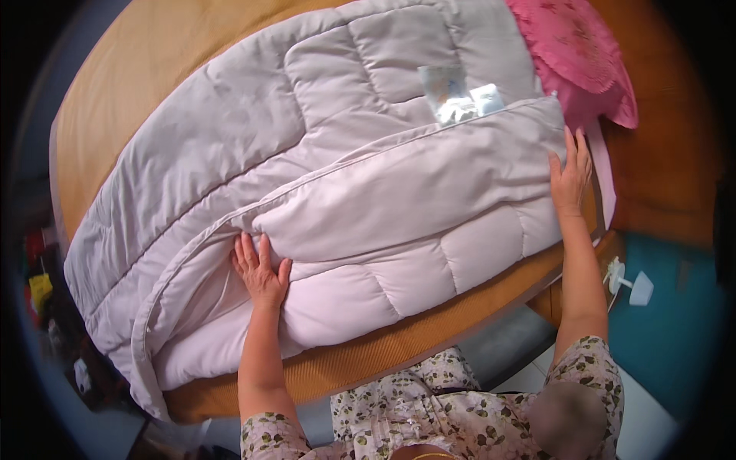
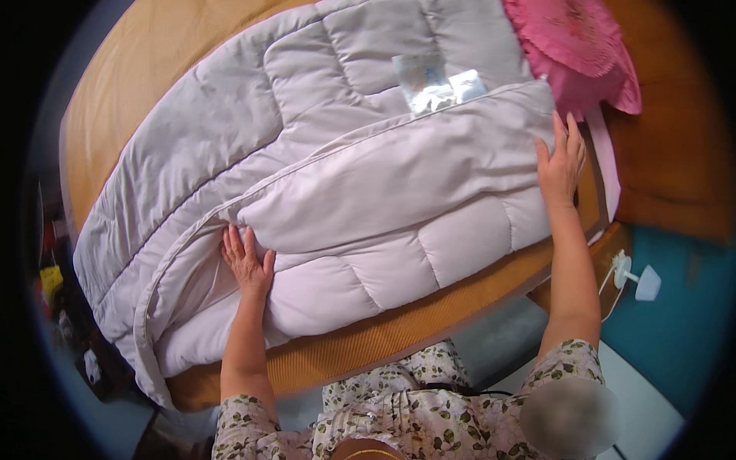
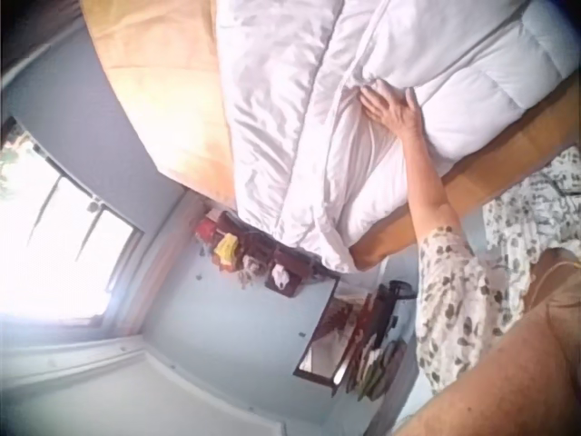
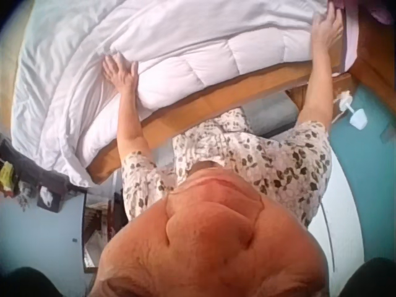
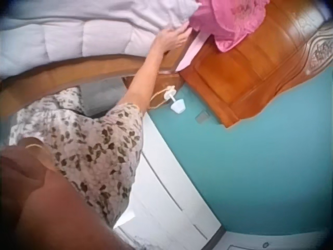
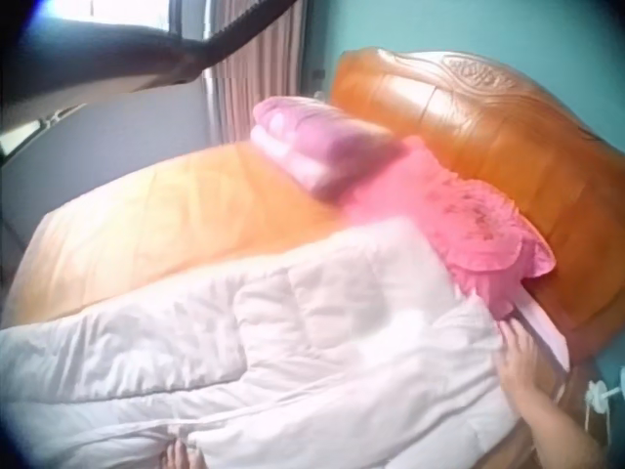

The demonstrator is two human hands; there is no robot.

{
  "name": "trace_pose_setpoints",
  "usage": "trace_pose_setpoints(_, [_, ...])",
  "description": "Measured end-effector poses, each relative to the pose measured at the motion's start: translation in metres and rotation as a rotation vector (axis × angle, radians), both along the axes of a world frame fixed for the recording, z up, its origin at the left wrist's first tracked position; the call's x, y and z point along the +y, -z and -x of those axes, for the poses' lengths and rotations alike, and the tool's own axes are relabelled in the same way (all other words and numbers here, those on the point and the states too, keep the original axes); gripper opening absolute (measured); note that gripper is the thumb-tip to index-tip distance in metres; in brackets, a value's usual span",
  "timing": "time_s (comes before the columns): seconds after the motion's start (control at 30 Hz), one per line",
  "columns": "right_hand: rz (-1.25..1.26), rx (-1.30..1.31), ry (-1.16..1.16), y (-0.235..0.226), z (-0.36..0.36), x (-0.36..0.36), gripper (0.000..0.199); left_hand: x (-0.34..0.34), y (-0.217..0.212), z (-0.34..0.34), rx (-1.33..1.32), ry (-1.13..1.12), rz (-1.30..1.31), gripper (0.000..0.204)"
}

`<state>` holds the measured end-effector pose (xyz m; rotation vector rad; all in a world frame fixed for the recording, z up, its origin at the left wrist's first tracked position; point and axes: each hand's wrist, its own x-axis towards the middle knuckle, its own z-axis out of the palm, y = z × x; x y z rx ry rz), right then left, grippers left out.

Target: The person folds a pink patterned pillow and places it at the head of the bed. Then they spread a white quilt over the bed and fold it neatly into a compact rectangle.

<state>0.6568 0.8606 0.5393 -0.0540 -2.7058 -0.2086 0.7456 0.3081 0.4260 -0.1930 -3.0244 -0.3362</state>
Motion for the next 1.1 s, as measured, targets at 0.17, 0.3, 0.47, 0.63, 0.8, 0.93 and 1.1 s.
trace_pose_setpoints(0.17, [0.065,-0.007,-0.209,0.099,0.043,0.001,0.040,-0.002,0.003,0.007,-0.111,-0.028,-0.121,0.066])
trace_pose_setpoints(0.3, [0.264,0.044,-0.151,0.160,0.043,0.035,0.032,-0.017,0.004,0.011,-0.127,-0.016,-0.190,0.062])
trace_pose_setpoints(0.47, [-0.287,-0.163,-0.100,0.174,0.048,0.066,0.045,-0.019,0.009,0.006,-0.096,-0.007,-0.152,0.060])
trace_pose_setpoints(0.63, [-0.175,-0.283,0.158,0.123,0.055,0.017,0.043,-0.014,0.010,0.001,0.006,-0.016,-0.175,0.060])
trace_pose_setpoints(0.8, [0.693,-0.394,-0.703,0.031,-0.087,-0.255,0.031,-0.013,0.012,-0.001,0.077,-0.035,-0.233,0.059])
trace_pose_setpoints(0.93, [0.577,-1.186,-1.028,0.018,-0.228,-0.382,0.026,-0.021,-0.022,-0.011,0.021,-0.045,-0.300,0.054])
trace_pose_setpoints(1.1, [0.176,-1.496,-0.493,0.070,-0.253,-0.395,0.042,-0.081,-0.105,-0.108,0.290,-0.176,-0.568,0.031])
